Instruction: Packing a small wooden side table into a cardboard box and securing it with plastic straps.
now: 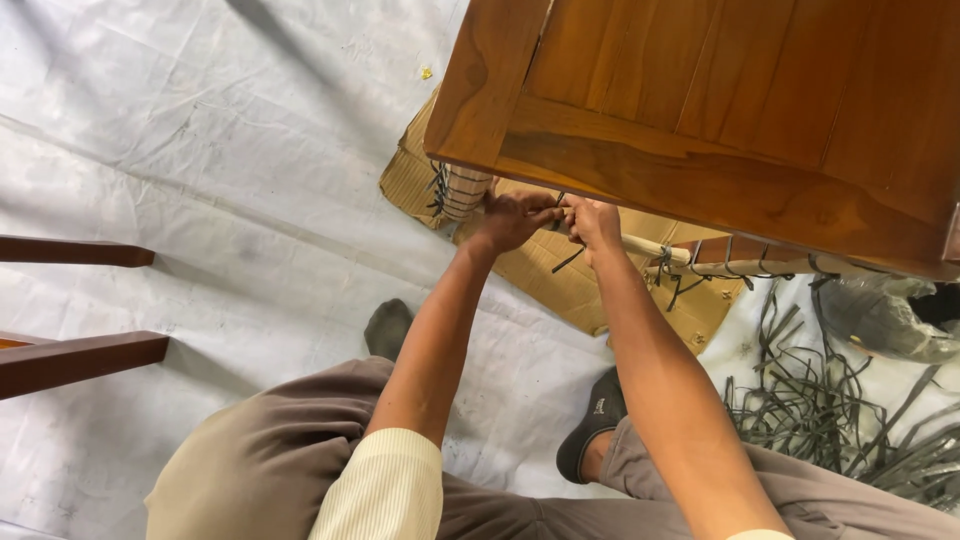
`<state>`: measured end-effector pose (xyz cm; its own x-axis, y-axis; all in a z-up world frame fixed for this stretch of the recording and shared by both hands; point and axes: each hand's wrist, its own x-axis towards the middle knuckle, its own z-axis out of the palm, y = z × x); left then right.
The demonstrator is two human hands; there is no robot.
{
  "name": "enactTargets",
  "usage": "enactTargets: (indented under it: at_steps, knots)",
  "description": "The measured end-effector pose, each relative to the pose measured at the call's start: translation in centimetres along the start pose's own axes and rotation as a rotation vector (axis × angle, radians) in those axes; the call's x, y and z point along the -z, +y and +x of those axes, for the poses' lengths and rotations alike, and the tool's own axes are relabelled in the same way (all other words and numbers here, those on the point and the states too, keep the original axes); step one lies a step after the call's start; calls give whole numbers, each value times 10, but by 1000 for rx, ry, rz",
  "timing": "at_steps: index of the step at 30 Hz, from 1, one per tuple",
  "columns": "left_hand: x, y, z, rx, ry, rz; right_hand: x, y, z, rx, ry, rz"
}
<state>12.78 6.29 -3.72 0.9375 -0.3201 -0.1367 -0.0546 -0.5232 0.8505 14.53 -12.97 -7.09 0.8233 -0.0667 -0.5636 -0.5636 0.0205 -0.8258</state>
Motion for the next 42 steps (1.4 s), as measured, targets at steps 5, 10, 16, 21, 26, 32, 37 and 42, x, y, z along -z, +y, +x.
enactTargets:
  at_steps: [5, 10, 16, 21, 26, 32, 37, 42]
  knots:
    - [-5, -3, 4, 13, 18, 61, -15, -28, -44, -38, 95, 235]
    - [-17, -18, 10, -30, 114, 79, -28, -1, -90, 344, 81, 364]
    - [-6, 0, 5, 76, 24, 76, -28, 84, -78, 214, 233, 292]
    - [-13, -10, 9, 36, 86, 60, -44, 34, -89, -121, 3, 614]
    - [-35, -44, 24, -5, 51, 44, -30, 70, -36, -148, -108, 655]
    - [-4, 2, 9, 121, 28, 42, -35, 68, -41, -91, -107, 598]
    - [-17, -17, 16, 113, 37, -84, -39, 76, -57, 45, 73, 254]
    - [-19, -15, 14, 12, 135, -281, -44, 57, -96, 359, 302, -272]
